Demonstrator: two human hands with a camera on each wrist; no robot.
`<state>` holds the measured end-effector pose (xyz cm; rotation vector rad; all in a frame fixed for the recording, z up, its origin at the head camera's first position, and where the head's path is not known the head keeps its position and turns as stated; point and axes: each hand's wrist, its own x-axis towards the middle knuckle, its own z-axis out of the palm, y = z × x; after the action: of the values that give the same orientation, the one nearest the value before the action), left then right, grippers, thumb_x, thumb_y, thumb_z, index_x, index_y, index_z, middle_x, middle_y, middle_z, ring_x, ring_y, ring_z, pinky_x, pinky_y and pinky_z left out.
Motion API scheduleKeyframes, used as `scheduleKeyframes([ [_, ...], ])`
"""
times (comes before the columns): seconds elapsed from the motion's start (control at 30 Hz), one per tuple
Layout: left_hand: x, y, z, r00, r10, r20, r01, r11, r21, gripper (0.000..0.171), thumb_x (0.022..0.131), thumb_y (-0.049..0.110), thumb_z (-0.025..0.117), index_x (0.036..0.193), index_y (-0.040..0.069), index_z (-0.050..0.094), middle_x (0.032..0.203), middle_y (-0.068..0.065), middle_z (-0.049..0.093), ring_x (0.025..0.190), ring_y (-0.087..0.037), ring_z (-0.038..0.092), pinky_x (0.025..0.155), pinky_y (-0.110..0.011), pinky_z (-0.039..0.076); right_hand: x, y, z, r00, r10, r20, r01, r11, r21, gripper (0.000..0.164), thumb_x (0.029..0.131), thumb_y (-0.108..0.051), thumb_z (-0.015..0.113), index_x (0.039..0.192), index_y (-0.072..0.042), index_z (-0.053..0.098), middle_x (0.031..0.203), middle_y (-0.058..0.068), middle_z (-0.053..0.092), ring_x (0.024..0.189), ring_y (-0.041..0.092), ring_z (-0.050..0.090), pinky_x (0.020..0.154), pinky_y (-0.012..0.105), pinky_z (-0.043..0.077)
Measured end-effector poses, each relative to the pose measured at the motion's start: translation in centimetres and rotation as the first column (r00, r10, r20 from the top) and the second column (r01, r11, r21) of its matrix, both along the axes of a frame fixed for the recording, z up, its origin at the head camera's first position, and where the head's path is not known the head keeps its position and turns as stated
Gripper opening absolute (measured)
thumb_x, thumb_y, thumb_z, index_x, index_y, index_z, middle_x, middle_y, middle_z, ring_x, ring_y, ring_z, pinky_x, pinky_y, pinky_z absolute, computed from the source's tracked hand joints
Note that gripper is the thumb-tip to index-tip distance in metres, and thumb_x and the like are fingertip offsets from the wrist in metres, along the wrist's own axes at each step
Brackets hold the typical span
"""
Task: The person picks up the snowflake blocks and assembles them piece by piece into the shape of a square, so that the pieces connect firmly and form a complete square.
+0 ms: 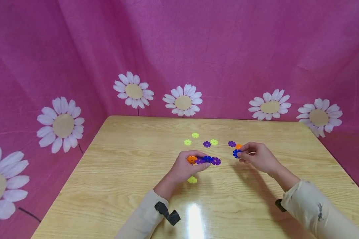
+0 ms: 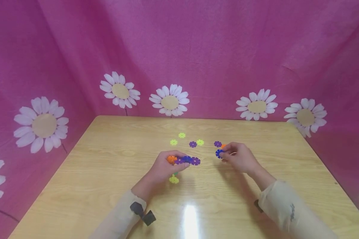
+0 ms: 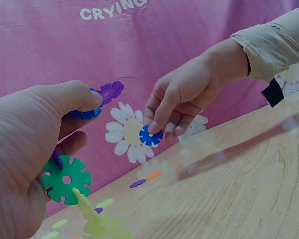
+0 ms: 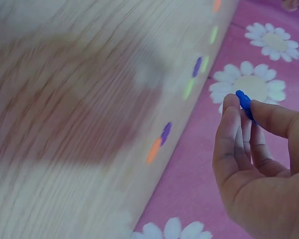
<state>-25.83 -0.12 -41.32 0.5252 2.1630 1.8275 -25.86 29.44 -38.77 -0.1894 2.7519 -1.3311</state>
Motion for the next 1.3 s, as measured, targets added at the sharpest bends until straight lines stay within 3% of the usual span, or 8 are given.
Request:
scheduleKeyframes([
  [0.5, 0.2, 0.0, 0.3, 1.000, 0.004, -0.016, -0.004, 1.000, 0.006, 0.025, 0.087, 0.031, 0.078, 0.112, 0.027, 0.074, 0.118, 0.004, 0.067, 0.111, -0.017, 0.061, 0.092, -0.034, 0.056, 2.5, -2.2, 2.0, 0.997, 0.072, 0.022, -0.071, 0.996, -0.056, 0.026, 0.096, -0.012, 0.067, 0.110, 0.007, 0.060, 0.094, 0.015, 0.068, 0.085, 0.026, 0.073, 0.075, 0.031, 0.060],
  [0.73, 0.3, 0.0, 0.3, 1.000, 0.006, -0.016, -0.006, 1.000, 0.001, 0.024, 0.087, 0.032, 0.078, 0.111, 0.028, 0.074, 0.116, 0.005, 0.067, 0.109, -0.017, 0.062, 0.092, -0.035, 0.055, 3.5, -2.9, 2.7, 0.996, 0.087, 0.006, -0.086, 0.991, -0.105, 0.027, 0.095, -0.018, 0.069, 0.109, 0.005, 0.061, 0.093, 0.016, 0.067, 0.082, 0.016, 0.074, 0.074, 0.027, 0.060],
  [0.9, 0.2, -0.1, 0.2, 1.000, 0.000, -0.018, 0.000, 1.000, 0.014, 0.024, 0.087, 0.031, 0.078, 0.110, 0.027, 0.074, 0.116, 0.005, 0.067, 0.108, -0.016, 0.063, 0.092, -0.035, 0.055, 4.2, -3.6, 3.1, 0.993, 0.119, 0.004, -0.117, 0.983, -0.145, 0.027, 0.095, -0.016, 0.068, 0.109, 0.006, 0.060, 0.093, 0.018, 0.066, 0.081, 0.016, 0.074, 0.074, 0.029, 0.060],
  [1.3, 0.1, -0.3, 0.5, 0.999, -0.017, -0.036, 0.019, 0.999, 0.038, 0.024, 0.087, 0.029, 0.078, 0.110, 0.024, 0.075, 0.112, 0.003, 0.069, 0.099, -0.015, 0.066, 0.086, -0.033, 0.057, 4.7, -4.4, 3.2, 0.989, 0.144, 0.027, -0.137, 0.975, -0.177, 0.030, 0.095, -0.018, 0.068, 0.113, 0.005, 0.059, 0.098, 0.019, 0.064, 0.085, 0.018, 0.075, 0.080, 0.033, 0.060],
])
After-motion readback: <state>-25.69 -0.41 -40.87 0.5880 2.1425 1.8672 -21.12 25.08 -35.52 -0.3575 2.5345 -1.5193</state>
